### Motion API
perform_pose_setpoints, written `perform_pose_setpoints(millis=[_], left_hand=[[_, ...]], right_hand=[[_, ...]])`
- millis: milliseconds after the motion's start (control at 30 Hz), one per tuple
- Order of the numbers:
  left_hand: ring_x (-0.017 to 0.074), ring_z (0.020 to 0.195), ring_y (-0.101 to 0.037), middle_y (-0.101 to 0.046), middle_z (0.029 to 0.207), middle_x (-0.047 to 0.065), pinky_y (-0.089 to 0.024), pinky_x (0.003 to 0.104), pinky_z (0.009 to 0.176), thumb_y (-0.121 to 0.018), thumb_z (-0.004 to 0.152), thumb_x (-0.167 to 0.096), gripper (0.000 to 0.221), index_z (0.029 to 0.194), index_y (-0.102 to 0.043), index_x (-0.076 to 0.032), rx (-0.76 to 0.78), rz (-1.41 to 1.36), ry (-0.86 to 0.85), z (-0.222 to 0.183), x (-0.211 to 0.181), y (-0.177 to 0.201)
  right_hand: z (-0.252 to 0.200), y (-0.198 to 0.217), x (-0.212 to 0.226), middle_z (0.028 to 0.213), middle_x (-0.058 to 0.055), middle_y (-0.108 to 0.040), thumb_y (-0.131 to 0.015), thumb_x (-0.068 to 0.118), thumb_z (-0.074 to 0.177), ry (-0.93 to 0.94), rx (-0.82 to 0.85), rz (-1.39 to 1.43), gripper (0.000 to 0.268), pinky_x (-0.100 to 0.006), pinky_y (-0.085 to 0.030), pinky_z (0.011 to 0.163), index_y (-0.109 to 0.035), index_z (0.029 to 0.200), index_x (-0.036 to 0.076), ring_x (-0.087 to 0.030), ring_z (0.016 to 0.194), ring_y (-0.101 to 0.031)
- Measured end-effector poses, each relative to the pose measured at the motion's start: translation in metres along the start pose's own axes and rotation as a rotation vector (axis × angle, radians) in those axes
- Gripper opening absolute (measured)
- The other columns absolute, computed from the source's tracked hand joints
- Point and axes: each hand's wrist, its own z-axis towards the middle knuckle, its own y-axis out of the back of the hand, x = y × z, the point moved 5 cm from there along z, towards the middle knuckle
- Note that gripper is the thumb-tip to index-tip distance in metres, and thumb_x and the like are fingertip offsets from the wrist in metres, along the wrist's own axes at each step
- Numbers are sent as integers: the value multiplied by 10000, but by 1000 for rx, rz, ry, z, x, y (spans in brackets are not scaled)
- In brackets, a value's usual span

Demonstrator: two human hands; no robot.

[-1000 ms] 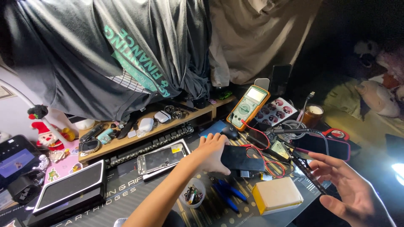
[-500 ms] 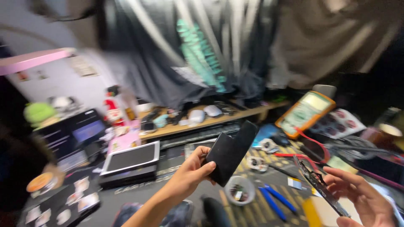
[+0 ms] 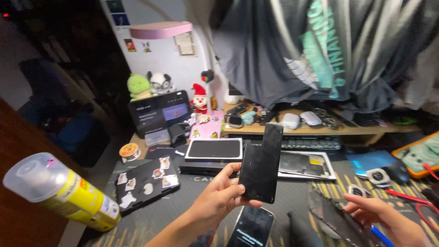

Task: Organizing and inspecting various smartphone components and repair tools on a workbench.

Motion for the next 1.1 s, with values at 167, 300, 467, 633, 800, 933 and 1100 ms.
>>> perform_pose_setpoints(millis=[167, 300, 467, 633, 800, 933, 1100], left_hand=[[177, 897, -713, -651, 1009, 98, -693, 636, 1109, -593, 1040, 49, 528, 1550, -506, -54, 27, -75, -64, -10, 4, 32], [161, 837, -656, -540, 883, 52, -687, 644, 1129, -541, 1044, 71, 559, 1584, -482, -62, 12, -81, -42, -24, -2, 40], [182, 914, -709, -697, 1004, 108, -687, 607, 1125, -582, 1045, 51, 551, 1576, -480, -57, 18, -98, -37, -37, -6, 45], [119, 778, -604, -578, 824, 38, -669, 626, 1161, -581, 1034, 60, 581, 1593, -484, -62, 12, -120, 7, -46, -10, 46], [181, 936, -727, -701, 943, 91, -657, 611, 1179, -538, 995, 111, 685, 1654, -462, -61, 14, -168, 27, -49, -4, 51], [324, 1173, -799, -793, 1169, 172, -644, 612, 1193, -508, 1006, 108, 767, 1740, -401, -86, 28, -197, 50, -52, -2, 51], [351, 1243, -796, -798, 1301, 206, -637, 601, 1213, -526, 1029, 104, 759, 1743, -393, -117, 29, -203, 100, -55, -3, 50]], right_hand=[[34, -29, -18, 1393, 179, -912, -673, 929, 461, -481, 208, -622, 1328, -257, -692, 979, -569, 1732, 558, -52, 1129, -935], [47, -95, 55, 1374, 313, -851, -1129, 505, 700, -635, 4, -817, 1007, -232, -618, 1126, -687, 1577, 723, 60, 1209, -848], [69, -104, 25, 1627, 274, -629, -1004, 722, 779, -661, 190, -1037, 1065, -320, -601, 1265, -429, 1675, 744, 1, 1488, -689], [74, -105, -4, 1356, 170, -758, -935, 750, 734, -448, 124, -1203, 1035, -288, -637, 1113, -477, 1654, 623, -55, 1258, -769], [86, -113, 3, 1288, 165, -765, -849, 843, 778, -499, 175, -1307, 1045, -264, -649, 1066, -408, 1693, 596, -54, 1155, -787], [94, -117, 1, 1191, 173, -714, -766, 949, 856, -673, 355, -1403, 1066, -209, -606, 1017, -239, 1732, 648, -33, 1098, -753], [103, -128, 7, 1365, 214, -669, -716, 993, 914, -774, 468, -1414, 1075, -183, -619, 1014, -153, 1761, 644, -9, 1131, -767]])
